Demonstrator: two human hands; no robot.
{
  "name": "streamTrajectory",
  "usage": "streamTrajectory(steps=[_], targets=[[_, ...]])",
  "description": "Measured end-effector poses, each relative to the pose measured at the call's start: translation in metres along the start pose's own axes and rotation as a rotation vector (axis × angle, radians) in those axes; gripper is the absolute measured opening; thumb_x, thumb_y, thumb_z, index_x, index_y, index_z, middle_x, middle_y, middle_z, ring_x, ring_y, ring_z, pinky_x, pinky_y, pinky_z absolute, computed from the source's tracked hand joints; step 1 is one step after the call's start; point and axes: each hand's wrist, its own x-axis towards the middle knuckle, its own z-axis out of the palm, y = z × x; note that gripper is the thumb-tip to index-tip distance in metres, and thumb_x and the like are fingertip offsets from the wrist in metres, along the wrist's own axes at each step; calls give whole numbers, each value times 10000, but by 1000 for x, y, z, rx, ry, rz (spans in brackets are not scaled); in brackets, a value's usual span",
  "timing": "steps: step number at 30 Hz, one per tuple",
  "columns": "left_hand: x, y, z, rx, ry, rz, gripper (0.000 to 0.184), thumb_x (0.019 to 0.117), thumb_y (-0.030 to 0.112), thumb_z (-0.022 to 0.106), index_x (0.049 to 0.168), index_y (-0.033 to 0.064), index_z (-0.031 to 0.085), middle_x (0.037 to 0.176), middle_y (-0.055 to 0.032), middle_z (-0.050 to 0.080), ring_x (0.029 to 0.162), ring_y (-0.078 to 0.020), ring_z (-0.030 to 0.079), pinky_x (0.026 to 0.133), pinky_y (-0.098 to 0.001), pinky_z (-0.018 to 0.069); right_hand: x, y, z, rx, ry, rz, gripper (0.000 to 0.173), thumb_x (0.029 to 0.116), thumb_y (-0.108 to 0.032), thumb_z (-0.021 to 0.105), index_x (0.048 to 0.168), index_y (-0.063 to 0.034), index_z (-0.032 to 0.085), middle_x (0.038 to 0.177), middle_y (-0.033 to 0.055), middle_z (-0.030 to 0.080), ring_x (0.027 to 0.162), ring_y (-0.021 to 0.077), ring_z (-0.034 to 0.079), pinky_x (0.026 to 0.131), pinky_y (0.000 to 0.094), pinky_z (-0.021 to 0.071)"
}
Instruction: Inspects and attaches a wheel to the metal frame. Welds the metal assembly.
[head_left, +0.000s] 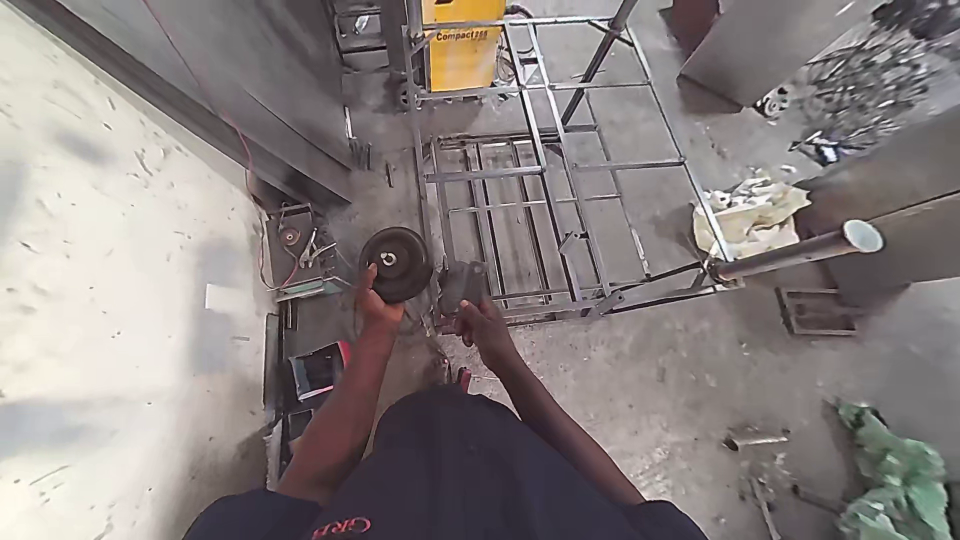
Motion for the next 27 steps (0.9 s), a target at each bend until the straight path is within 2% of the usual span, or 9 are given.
streamTrajectory(steps=[4,7,10,11,13,16,21,25,27], targets=[[2,3,-4,-67,-1,17,347,1018,280,501,1327,131,556,1271,-114,653,1181,-272,637,978,-548,536,-1,-18,-29,134,309,-169,297,1106,-219,340,1228,-1,499,825,122,726,607,172,666,543,303,554],[-2,6,-8,-54,6,8,363,1015,318,518,1336,153,558,1293,-98,648,1203,-270,628,979,-553,536,10,-22,-28,287,584,-303,262,1131,-264,279,1231,-69,422,806,68,686,560,134,621,518,289,536],[-3,4,-8,-22,18,4,387,998,358,551,1342,179,561,1317,-81,637,1225,-263,613,992,-556,524,11,0,-1,145,253,-130,245,1089,-232,395,1056,-44,548,694,15,595,531,96,535,508,264,487],[0,3,-7,-6,25,9,392,997,354,556,1343,170,566,1320,-85,637,1228,-263,612,1000,-553,520,13,0,4,33,23,-32,239,1089,-230,426,1135,-34,555,695,24,588,528,99,527,499,259,476],[-1,2,-9,6,23,8,390,1002,342,554,1346,158,568,1319,-95,638,1229,-267,612,1010,-553,515,13,2,7,-10,-109,44,213,1069,-193,473,1188,-40,561,647,26,533,492,96,465,457,249,401],[-1,-2,-7,-18,-22,0,392,1014,337,531,1358,150,555,1334,-103,629,1244,-276,604,1020,-564,507,11,-3,-5,33,-77,18,188,1087,-177,422,1170,-39,518,627,46,553,470,100,491,445,237,422],[-1,2,-9,-75,-29,-9,388,1003,313,542,1354,147,551,1323,-115,631,1237,-286,607,1016,-569,510,1,-26,-32,57,174,-88,316,1107,-221,366,1320,-21,486,860,134,741,654,186,695,589,316,578],[-3,5,-17,-89,-19,2,407,992,332,578,1358,155,560,1333,-103,632,1243,-281,608,1016,-571,514,16,-18,-29,253,541,-321,246,1122,-280,325,1189,-91,468,800,43,660,569,128,598,528,292,530],[-5,5,-16,-71,0,21,377,1000,322,561,1339,156,568,1306,-94,644,1223,-267,617,1006,-555,522,16,-2,-8,119,366,-225,279,1100,-262,383,1052,-41,546,732,22,642,571,109,592,558,289,540]])
